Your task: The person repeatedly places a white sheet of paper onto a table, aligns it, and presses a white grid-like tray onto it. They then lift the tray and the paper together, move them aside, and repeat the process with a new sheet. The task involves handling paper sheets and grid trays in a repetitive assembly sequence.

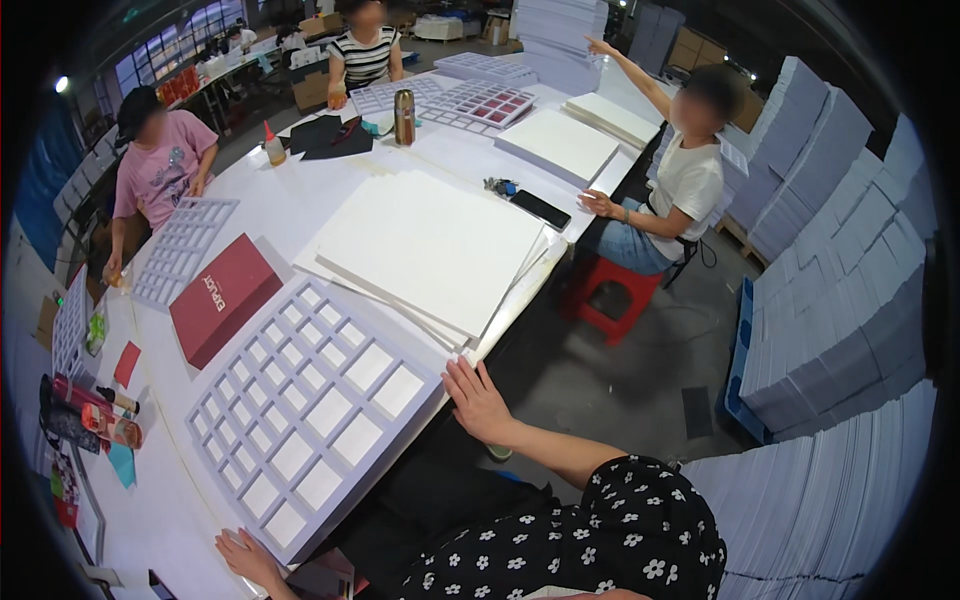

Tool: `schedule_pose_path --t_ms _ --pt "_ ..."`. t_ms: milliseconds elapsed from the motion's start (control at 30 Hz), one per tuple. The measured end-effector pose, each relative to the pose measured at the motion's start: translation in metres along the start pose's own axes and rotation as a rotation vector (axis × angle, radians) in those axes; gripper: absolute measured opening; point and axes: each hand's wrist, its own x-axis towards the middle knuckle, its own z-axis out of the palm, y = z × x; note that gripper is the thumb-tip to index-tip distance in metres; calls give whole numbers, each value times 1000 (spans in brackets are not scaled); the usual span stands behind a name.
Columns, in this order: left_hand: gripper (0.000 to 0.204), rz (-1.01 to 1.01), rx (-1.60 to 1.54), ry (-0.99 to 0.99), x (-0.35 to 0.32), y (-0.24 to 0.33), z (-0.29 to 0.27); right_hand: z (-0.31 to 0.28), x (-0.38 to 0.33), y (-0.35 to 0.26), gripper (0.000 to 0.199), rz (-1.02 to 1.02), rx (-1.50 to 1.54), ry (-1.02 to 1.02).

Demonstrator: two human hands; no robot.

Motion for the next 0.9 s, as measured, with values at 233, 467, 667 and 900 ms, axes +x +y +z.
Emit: schedule_pose_path --t_ms 233,467,667,900 --pt "47 20 37 28 1 -7 6 0 -1 1 81 7 22 -38" --pt "48 38 69 46 7 -14 19 2 -3 4 79 10 23 -36" --pt "48 6 59 -7 6 -8 9 8 -1 5 80 -1 17 -3" --pt "50 65 126 40 10 -22 24 10 -2 5 78 11 50 27"
